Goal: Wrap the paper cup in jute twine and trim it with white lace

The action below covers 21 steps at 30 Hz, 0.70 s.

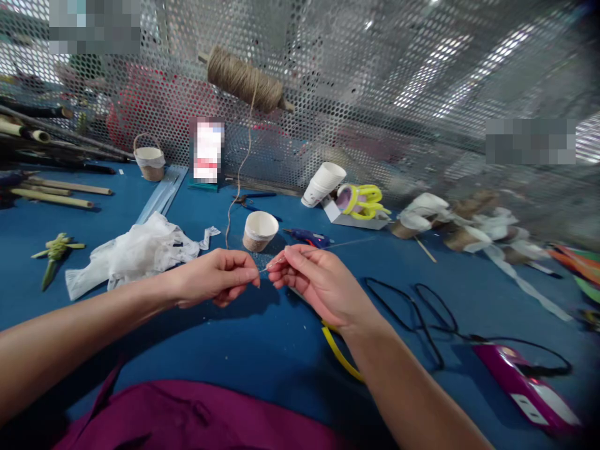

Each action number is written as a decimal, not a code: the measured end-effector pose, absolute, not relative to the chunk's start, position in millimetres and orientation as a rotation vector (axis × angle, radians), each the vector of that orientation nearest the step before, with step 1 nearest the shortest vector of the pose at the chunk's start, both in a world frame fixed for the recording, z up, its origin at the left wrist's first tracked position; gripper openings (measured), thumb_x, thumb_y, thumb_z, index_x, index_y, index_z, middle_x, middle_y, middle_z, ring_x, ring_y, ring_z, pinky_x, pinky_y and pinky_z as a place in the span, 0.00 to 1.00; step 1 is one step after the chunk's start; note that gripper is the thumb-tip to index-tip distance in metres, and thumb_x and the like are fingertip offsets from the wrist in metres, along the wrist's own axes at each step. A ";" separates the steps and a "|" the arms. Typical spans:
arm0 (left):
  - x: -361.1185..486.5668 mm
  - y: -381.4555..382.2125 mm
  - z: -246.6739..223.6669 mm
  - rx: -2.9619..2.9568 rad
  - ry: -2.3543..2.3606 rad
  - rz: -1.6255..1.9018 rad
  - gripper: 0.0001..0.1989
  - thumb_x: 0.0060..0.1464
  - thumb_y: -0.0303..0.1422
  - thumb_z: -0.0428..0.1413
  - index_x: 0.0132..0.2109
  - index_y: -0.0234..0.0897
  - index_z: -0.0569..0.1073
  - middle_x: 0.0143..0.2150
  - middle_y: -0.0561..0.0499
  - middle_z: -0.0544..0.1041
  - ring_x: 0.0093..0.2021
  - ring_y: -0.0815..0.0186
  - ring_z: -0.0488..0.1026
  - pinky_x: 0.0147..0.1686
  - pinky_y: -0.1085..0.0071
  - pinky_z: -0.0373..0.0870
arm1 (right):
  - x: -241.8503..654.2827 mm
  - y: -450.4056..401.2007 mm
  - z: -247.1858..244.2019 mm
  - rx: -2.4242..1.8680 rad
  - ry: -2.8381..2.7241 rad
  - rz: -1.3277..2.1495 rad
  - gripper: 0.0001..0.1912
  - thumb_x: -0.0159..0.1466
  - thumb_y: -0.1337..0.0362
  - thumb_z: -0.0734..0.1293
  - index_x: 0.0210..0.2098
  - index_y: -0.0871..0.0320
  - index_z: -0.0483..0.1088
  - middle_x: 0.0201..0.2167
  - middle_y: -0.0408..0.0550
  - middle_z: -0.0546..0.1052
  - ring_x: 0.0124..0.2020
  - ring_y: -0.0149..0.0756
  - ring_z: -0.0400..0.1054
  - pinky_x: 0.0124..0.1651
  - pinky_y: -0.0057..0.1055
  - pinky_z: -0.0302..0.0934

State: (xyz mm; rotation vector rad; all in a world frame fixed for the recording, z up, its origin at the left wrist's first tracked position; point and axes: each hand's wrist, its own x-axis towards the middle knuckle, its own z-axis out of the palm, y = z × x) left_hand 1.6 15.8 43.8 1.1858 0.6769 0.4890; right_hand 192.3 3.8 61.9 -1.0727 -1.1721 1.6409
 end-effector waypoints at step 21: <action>-13.9 29.6 49.9 1.184 0.626 0.188 0.15 0.51 0.43 0.57 0.35 0.33 0.69 0.25 0.52 0.77 0.23 0.70 0.75 0.26 0.73 0.70 | 201.4 5.5 69.5 -1.156 -1.336 1.171 0.09 0.55 0.61 0.71 0.29 0.60 0.71 0.26 0.45 0.77 0.25 0.28 0.70 0.31 0.28 0.68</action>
